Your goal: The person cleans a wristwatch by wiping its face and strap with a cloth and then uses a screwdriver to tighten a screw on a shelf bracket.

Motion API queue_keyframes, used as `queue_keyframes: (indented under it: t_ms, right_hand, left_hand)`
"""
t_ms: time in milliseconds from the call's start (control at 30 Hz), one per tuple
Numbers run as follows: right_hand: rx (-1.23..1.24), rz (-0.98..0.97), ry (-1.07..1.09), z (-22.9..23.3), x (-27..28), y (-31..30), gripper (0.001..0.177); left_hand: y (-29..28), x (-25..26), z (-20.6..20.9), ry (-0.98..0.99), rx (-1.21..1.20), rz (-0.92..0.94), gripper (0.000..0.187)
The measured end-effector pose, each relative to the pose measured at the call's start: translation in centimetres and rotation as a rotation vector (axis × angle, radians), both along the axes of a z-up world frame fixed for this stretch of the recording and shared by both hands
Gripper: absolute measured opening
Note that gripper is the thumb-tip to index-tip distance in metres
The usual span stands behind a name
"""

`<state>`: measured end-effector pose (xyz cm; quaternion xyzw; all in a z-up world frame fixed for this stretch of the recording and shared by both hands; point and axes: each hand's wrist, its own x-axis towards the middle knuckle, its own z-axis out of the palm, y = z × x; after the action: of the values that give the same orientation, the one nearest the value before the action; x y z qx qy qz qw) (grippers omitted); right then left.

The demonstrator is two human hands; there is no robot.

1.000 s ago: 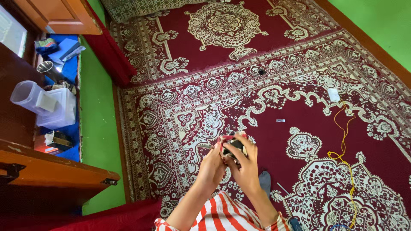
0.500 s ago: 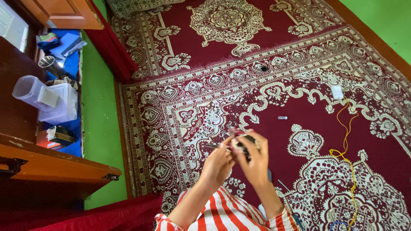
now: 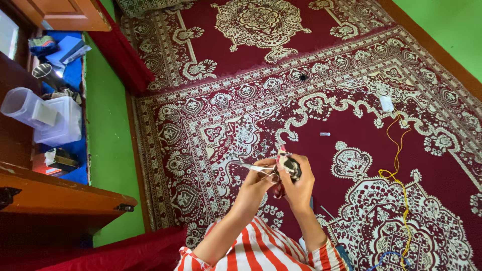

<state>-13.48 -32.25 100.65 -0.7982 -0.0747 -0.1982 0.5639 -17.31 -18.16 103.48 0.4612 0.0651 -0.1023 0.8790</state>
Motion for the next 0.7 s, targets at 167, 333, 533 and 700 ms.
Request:
queue_keyframes:
  t_ms: [167,333,533,700]
  right_hand:
    - [0.109,-0.077,0.271,-0.9,0.1,-0.9,0.025]
    - [-0.138,0.252,-0.004,1.6,0.2,-2.2,0.034]
    - [-0.203,0.448,0.329,4.0,-0.6,-2.0,0.040]
    - [-0.263,0.420,0.448,3.9,-0.8,-1.7,0.038]
  left_hand:
    - [-0.9,-0.2,-3.9,-0.141,0.067,0.025,0.027]
    - [-0.2,0.0,-4.3,-0.168,0.264,0.028,0.018]
    - [0.9,-0.1,-3.1,-0.167,0.419,0.048,0.022]
    - [1.1,-0.8,-1.6,-0.229,0.492,0.036,0.037]
